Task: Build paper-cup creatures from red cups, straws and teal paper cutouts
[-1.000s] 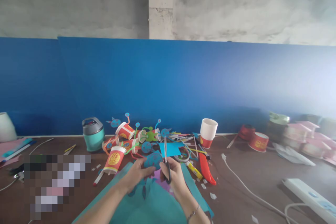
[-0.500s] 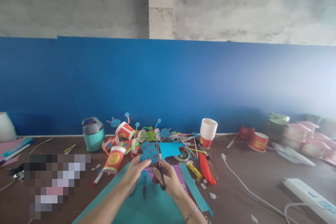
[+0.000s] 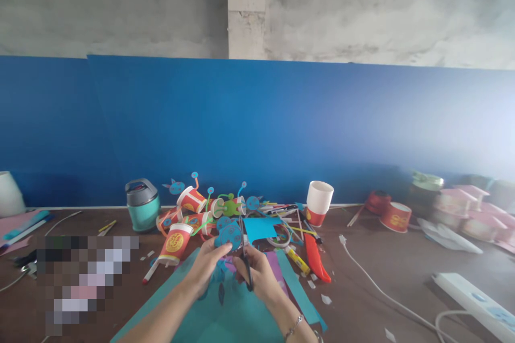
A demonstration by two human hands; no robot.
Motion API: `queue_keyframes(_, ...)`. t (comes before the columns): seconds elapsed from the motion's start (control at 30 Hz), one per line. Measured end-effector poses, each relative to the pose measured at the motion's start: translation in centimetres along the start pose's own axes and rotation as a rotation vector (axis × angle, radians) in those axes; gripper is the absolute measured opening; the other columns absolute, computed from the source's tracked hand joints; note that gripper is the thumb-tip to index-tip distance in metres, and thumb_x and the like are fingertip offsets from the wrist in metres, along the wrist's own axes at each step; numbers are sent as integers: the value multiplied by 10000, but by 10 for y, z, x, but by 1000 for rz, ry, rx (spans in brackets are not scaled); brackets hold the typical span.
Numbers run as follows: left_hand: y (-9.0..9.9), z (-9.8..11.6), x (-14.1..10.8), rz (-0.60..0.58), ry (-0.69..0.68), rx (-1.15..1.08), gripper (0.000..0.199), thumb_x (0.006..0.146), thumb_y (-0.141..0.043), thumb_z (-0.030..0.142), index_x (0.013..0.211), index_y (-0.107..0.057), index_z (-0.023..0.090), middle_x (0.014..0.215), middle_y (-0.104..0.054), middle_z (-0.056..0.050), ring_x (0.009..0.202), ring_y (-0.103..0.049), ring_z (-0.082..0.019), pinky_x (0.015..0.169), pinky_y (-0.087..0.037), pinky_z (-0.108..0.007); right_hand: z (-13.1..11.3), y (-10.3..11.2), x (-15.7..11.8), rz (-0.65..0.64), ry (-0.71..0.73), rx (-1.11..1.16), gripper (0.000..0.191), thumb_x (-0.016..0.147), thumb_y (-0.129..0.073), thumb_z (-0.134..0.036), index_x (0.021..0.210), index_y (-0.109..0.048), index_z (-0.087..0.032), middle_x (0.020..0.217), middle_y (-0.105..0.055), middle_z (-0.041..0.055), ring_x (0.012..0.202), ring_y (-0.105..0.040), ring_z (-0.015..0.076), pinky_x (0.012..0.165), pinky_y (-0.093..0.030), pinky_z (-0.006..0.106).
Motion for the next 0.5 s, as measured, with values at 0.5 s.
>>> queue_keyframes(0.5,6,7,2,10,-11,107,344,666,-729,418,854,-713,130,790,-720,-71,773,-645,-239,759,-480,-345,-1,4,1,40,53,-14,507,673,-664,-660,677,-517,-175,411,-468,-66,356,-372,63,375,-302,190)
Point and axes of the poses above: each hand's wrist, its own x-axis towards the middle knuckle, its own y-axis out of the back of the hand, z = x × y, the point moved 7 cm from there along x, towards the middle knuckle
